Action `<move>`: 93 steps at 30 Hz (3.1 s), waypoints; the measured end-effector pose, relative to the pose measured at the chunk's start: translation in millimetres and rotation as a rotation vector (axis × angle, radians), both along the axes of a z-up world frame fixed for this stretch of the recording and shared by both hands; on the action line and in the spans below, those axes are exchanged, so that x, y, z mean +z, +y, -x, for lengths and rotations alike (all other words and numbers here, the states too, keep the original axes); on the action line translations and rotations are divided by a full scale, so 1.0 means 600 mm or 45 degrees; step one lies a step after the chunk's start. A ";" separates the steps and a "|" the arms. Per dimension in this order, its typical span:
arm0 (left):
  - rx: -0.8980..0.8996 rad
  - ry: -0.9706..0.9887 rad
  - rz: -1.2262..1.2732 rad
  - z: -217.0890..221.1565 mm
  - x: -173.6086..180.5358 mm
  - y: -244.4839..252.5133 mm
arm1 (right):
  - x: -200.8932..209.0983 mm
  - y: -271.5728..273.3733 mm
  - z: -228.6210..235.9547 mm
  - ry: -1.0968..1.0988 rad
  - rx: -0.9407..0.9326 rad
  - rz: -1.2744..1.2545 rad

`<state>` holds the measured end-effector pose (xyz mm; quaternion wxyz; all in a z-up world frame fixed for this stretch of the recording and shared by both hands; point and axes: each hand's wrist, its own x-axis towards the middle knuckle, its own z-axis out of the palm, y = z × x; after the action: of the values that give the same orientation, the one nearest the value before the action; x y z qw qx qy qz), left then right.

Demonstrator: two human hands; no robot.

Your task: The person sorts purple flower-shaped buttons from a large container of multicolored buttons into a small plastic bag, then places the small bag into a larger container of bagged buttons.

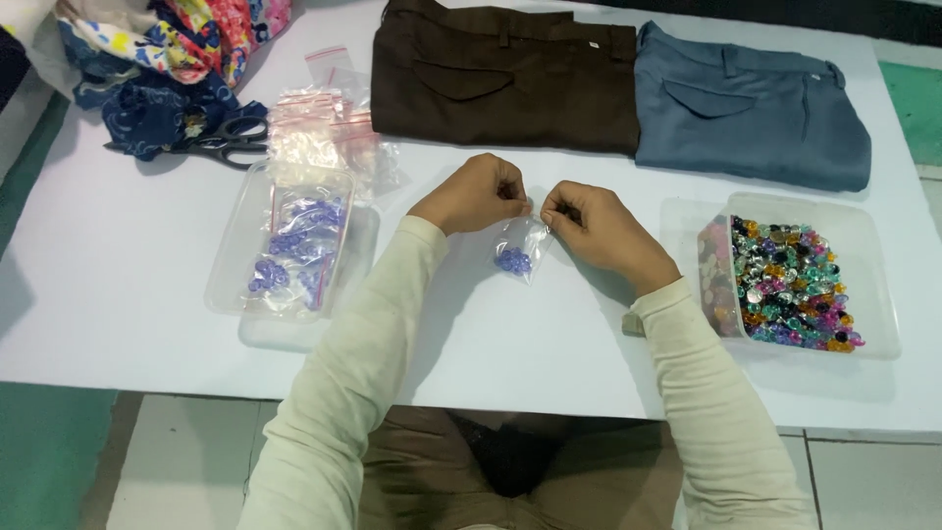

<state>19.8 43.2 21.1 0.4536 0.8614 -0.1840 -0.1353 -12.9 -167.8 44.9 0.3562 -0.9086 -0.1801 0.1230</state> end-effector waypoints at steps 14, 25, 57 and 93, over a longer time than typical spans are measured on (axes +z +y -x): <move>-0.075 0.074 0.001 0.001 0.012 0.017 | -0.021 -0.002 0.009 -0.033 0.038 -0.031; 0.032 0.074 0.048 0.022 0.017 0.017 | -0.021 0.003 0.030 0.016 0.019 -0.090; 0.093 -0.186 0.545 0.038 0.025 -0.013 | -0.041 0.021 0.052 0.017 -0.180 -0.566; 0.805 -0.482 -0.332 0.105 0.038 0.352 | 0.043 0.405 0.054 -0.381 0.081 -0.091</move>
<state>-43.4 254.2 43.8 0.3176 0.9358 0.0290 0.1503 -45.4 75.1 70.8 0.3532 -0.8974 -0.2642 -0.0091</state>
